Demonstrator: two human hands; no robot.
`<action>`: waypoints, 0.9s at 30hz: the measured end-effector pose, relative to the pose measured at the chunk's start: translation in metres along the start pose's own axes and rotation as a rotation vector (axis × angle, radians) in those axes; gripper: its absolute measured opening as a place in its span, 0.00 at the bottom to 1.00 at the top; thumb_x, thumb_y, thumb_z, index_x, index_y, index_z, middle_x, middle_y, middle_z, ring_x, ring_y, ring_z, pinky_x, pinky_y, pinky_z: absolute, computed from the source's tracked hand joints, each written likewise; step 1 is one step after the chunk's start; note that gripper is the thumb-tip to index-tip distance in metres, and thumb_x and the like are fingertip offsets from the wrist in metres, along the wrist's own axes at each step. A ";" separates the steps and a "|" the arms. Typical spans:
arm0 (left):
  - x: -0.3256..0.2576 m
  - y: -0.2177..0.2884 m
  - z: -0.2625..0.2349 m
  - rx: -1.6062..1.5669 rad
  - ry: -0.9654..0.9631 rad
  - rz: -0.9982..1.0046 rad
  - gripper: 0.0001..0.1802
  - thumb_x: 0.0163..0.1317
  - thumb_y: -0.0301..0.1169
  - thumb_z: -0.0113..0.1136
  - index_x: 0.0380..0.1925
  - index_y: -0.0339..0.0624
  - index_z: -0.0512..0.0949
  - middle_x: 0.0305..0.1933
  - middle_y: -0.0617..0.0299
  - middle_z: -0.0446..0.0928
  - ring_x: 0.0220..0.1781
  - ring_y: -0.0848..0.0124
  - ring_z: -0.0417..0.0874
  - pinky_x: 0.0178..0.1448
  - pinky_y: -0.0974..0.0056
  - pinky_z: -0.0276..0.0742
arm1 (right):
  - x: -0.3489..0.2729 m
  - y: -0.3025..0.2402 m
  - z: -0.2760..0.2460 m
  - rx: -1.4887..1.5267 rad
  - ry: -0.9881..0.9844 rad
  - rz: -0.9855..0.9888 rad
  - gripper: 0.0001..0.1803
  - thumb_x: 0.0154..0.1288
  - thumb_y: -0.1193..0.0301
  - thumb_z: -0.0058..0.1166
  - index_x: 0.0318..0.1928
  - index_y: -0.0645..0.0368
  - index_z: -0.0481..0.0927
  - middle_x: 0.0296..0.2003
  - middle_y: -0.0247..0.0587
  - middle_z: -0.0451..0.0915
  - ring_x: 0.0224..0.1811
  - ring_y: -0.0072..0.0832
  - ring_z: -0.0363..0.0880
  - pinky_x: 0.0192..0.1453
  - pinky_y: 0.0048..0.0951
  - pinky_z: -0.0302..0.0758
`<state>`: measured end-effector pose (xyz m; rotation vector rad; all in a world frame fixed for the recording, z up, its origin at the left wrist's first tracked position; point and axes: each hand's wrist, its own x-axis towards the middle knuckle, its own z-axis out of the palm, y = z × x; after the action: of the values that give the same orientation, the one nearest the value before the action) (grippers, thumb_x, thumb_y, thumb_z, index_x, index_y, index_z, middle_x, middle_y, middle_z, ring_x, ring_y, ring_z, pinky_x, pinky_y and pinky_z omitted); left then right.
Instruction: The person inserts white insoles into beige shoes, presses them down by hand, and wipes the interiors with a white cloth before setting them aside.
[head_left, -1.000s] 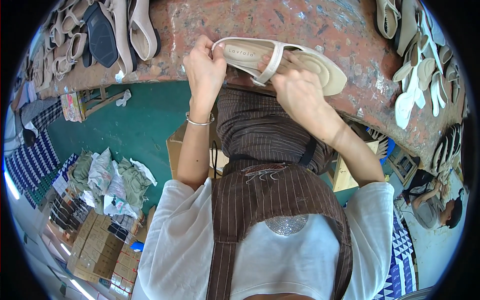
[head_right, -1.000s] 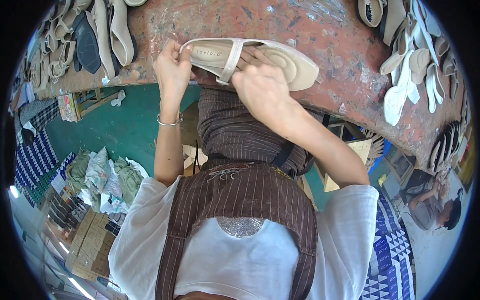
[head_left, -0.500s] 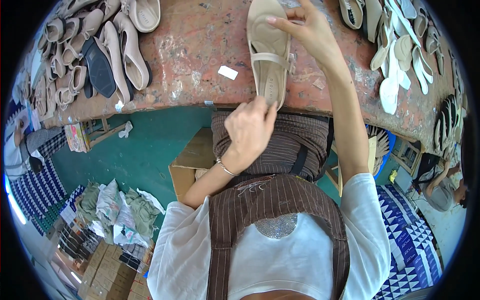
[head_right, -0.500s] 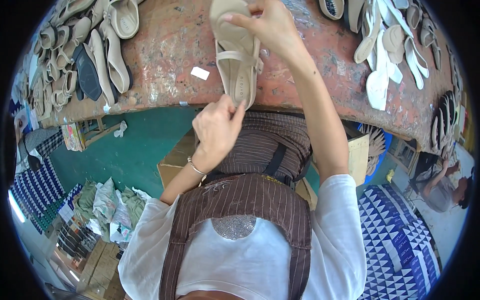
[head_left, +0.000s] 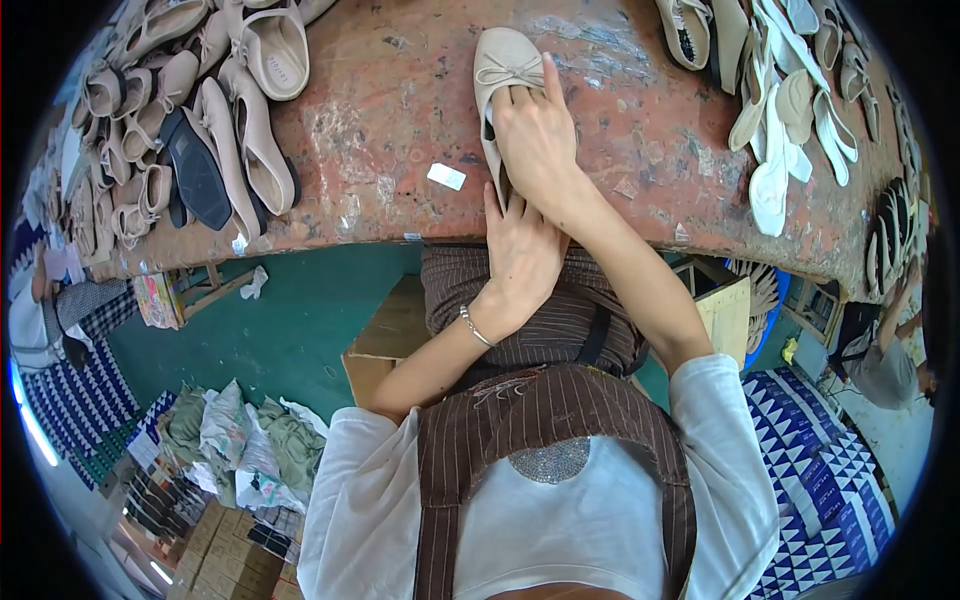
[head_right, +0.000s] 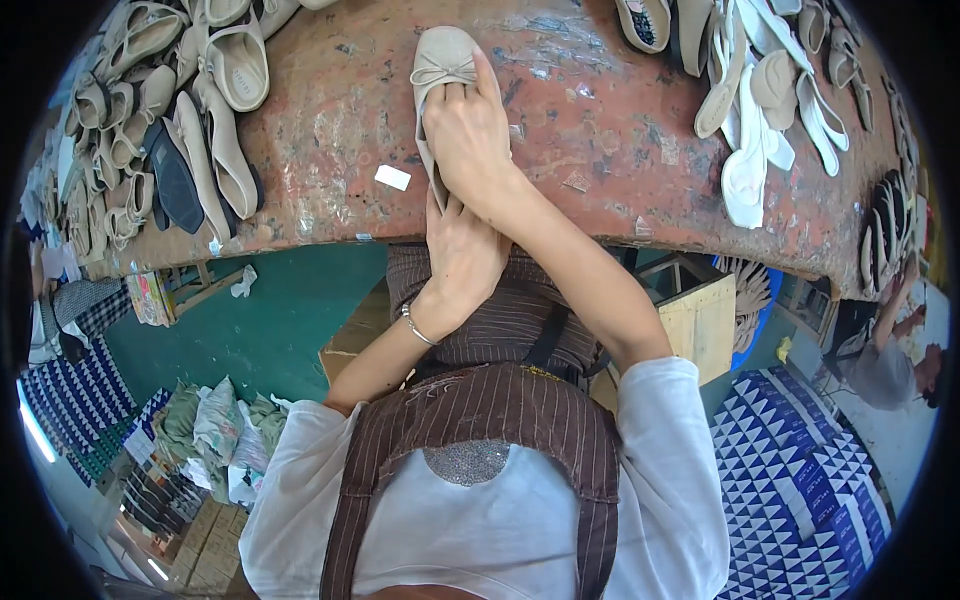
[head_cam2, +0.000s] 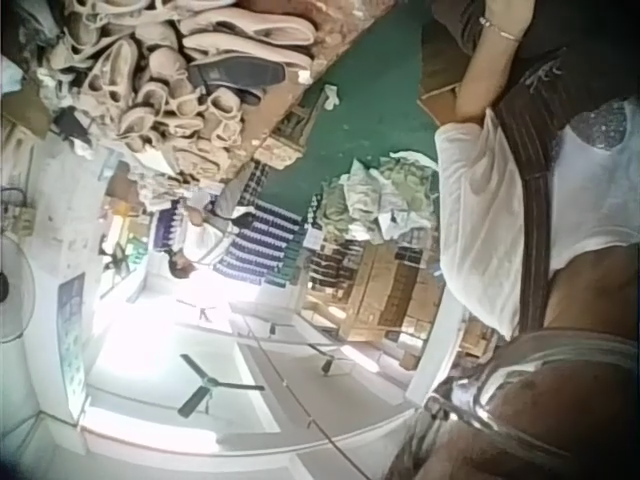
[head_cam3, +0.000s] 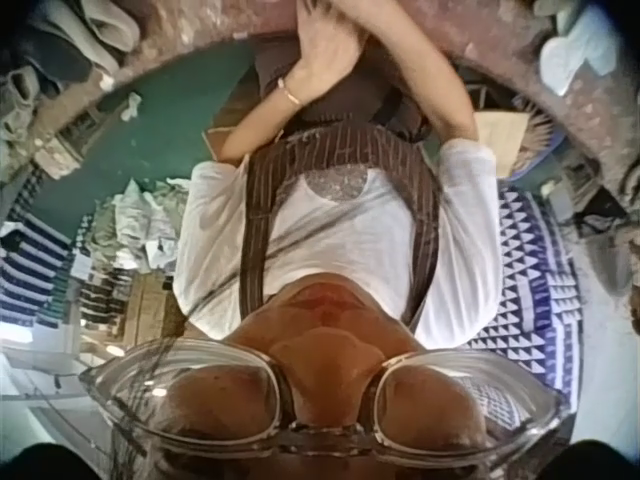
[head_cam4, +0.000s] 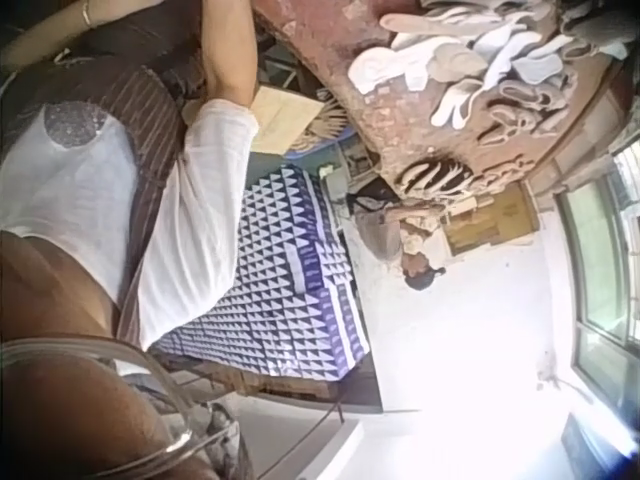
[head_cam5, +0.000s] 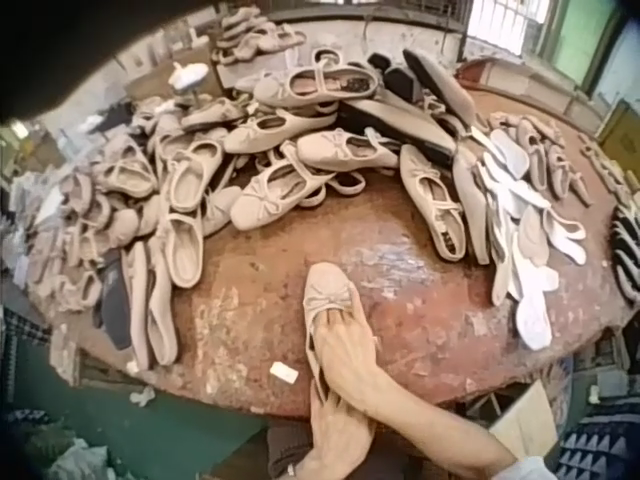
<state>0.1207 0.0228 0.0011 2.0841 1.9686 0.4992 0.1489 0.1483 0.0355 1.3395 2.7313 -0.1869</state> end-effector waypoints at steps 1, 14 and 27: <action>0.000 0.001 0.002 0.002 0.001 -0.005 0.23 0.61 0.38 0.57 0.56 0.43 0.79 0.53 0.55 0.81 0.63 0.55 0.75 0.72 0.37 0.56 | -0.005 0.000 0.003 0.001 0.000 -0.006 0.23 0.56 0.78 0.51 0.54 0.72 0.75 0.46 0.55 0.81 0.56 0.45 0.79 0.78 0.50 0.55; -0.009 -0.013 0.019 0.023 -0.078 -0.029 0.26 0.73 0.43 0.43 0.67 0.46 0.68 0.66 0.61 0.73 0.71 0.65 0.67 0.76 0.44 0.55 | -0.028 -0.009 0.028 0.108 0.470 -0.029 0.25 0.58 0.79 0.48 0.57 0.80 0.71 0.50 0.65 0.78 0.56 0.48 0.80 0.76 0.52 0.57; -0.003 -0.008 0.001 -0.049 0.074 0.083 0.23 0.50 0.28 0.68 0.48 0.30 0.80 0.47 0.43 0.80 0.53 0.43 0.77 0.64 0.40 0.68 | 0.012 -0.003 0.025 0.011 0.017 -0.076 0.19 0.64 0.67 0.47 0.47 0.65 0.84 0.38 0.46 0.86 0.49 0.39 0.84 0.75 0.73 0.30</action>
<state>0.1137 0.0208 -0.0035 2.1536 1.8948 0.6436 0.1397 0.1520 0.0093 1.2463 2.8017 -0.1978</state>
